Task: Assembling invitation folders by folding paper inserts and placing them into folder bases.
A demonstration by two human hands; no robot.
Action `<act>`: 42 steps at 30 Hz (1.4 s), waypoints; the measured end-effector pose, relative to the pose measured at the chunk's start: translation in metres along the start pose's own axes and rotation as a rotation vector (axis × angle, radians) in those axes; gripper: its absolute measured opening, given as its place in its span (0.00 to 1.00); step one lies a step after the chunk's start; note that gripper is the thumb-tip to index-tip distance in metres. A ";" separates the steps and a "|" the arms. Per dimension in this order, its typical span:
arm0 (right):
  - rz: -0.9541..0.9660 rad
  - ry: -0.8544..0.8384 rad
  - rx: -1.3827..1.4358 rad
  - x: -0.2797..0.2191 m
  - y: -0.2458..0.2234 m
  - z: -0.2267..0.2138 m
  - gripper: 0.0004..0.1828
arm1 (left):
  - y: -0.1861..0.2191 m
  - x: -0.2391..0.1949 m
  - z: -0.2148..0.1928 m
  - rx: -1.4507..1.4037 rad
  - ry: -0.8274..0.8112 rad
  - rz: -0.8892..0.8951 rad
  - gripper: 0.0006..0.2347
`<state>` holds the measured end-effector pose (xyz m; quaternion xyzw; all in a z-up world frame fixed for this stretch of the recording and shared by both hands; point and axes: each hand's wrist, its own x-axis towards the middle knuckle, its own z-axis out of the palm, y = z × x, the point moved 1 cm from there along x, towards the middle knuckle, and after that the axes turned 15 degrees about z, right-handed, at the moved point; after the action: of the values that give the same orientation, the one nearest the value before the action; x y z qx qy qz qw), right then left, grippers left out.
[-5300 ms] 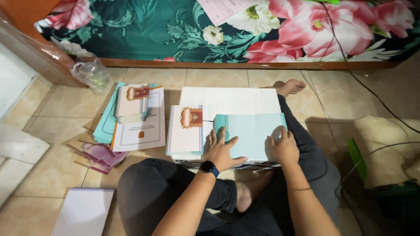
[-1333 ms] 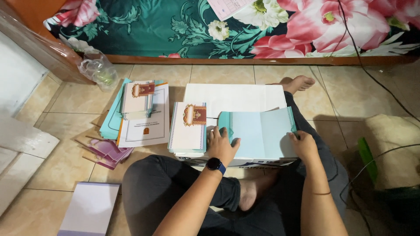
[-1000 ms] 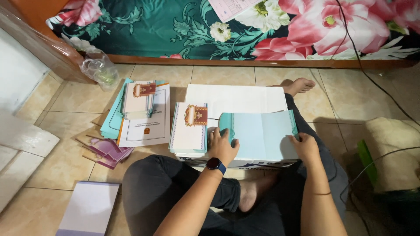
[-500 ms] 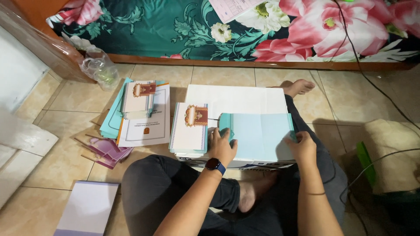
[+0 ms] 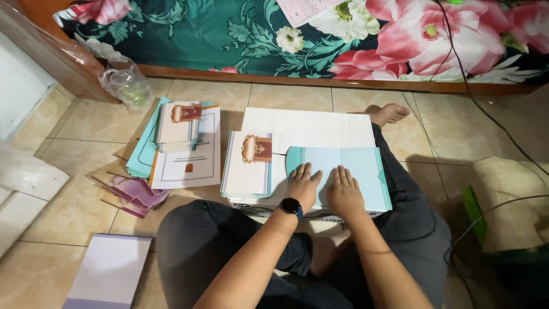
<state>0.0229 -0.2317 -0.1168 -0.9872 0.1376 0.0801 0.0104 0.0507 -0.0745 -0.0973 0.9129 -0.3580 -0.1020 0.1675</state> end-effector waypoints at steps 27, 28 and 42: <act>0.025 -0.142 -0.121 0.079 -0.009 -0.010 0.42 | 0.016 -0.020 -0.033 -0.067 -0.026 -0.125 0.31; 0.032 -0.146 -0.116 0.060 -0.012 -0.015 0.42 | 0.018 -0.023 -0.036 -0.065 -0.033 -0.119 0.31; 0.082 0.043 -0.107 0.059 0.029 -0.042 0.41 | 0.020 -0.025 -0.042 -0.060 -0.036 -0.174 0.32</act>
<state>0.0780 -0.2772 -0.0853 -0.9813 0.1736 0.0666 -0.0488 0.0330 -0.0608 -0.0495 0.9330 -0.2772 -0.1431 0.1791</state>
